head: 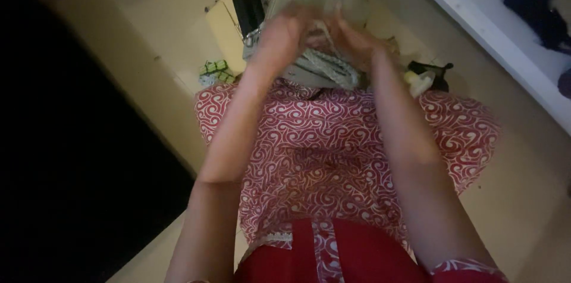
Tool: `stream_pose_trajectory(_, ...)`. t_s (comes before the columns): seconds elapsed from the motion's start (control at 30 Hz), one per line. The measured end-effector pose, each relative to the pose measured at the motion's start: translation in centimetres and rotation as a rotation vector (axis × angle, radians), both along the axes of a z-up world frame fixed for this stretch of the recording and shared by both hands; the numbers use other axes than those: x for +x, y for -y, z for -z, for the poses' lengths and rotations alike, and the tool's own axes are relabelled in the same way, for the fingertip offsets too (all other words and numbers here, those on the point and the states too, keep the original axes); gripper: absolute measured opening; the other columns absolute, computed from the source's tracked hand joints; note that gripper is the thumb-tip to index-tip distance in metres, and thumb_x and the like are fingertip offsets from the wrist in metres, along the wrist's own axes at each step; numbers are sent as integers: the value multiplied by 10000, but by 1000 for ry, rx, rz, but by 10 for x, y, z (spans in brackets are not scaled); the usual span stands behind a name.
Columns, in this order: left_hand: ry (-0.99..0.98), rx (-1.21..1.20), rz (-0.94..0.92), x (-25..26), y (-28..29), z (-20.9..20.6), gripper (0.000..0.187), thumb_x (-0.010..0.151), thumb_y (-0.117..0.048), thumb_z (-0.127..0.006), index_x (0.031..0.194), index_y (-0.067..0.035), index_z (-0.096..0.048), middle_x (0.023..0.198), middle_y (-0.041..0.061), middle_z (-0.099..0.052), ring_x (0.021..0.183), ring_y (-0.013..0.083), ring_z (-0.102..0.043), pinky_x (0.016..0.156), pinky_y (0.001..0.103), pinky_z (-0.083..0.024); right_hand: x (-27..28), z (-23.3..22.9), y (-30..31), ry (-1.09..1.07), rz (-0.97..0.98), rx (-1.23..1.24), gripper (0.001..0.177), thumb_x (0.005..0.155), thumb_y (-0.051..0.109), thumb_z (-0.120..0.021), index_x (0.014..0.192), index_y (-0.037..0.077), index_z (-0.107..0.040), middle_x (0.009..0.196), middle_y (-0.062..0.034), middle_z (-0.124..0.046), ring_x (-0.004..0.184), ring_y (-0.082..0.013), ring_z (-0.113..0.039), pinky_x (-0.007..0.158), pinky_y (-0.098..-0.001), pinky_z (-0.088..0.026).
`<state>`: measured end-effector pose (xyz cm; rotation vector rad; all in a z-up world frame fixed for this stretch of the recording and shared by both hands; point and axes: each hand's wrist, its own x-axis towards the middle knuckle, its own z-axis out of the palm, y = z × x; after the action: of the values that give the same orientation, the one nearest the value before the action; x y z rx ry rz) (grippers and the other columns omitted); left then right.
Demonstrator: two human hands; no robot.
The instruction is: Organizing several handbags on a low storage shelf while sitting on the floor.
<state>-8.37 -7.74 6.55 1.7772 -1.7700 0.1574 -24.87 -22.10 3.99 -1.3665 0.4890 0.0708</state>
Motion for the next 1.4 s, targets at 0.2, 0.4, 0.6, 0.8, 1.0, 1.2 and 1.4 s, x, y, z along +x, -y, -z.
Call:
stream_pose_trajectory(0.2,124,62,-36,35,3,1,276,948,-155,-743,1224,-158,-740,1150,105,-690,1001,378,-650,805,541,-494,-7,78,3,71,-32,-537,1077,759,567,-844,1579,101,-324,1541,-201,-495,1436,-360,-480,1190,-484,-386)
stream_pose_trajectory(0.4,-171,131,-87,58,-11,35,215,1076,-99,-656,1277,-162,-703,1251,80,-690,1149,365,-597,959,509,-509,-18,50,-27,42,-70,-1104,1243,606,408,-974,1611,81,-320,1486,-308,-464,1357,-463,-458,1065,-510,-392)
stream_pose_trajectory(0.6,-135,108,0,40,-26,3,422,949,41,-636,1308,-165,-721,1284,128,-644,1198,361,-563,972,508,-501,-35,68,-2,74,11,-865,823,811,397,-884,1487,84,-534,1450,-191,-570,1317,-350,-553,1092,-453,-433)
stream_pose_trajectory(0.8,-168,211,5,26,-36,7,560,829,71,-586,1337,-145,-682,1426,91,-601,1402,342,-484,1116,631,-347,-24,96,-54,100,237,-1156,483,970,251,-791,1423,156,-650,1165,-129,-626,1096,-290,-616,918,-432,-509)
stream_pose_trajectory(1.0,101,171,32,8,-46,-25,477,753,-390,-848,1162,-160,-769,1182,87,-624,1237,345,-509,1071,745,-273,-21,69,-76,218,334,-1429,418,995,197,-741,1402,131,-668,1182,-179,-592,1109,-347,-567,932,-465,-469)
stream_pose_trajectory(1.2,51,26,95,26,-51,13,220,917,-308,-834,1099,-190,-798,1185,37,-654,1273,297,-540,1091,558,-438,-31,188,10,67,789,-673,374,1189,310,-468,1441,49,-561,1377,-144,-616,1292,-287,-618,1148,-451,-497)
stream_pose_trajectory(1.4,109,-45,47,27,-51,33,196,951,-326,-851,1071,-177,-805,1154,24,-649,1261,278,-548,1089,522,-464,-28,179,59,217,953,457,745,988,559,-566,1547,98,-393,1389,-172,-591,1267,-333,-565,1130,-483,-470)
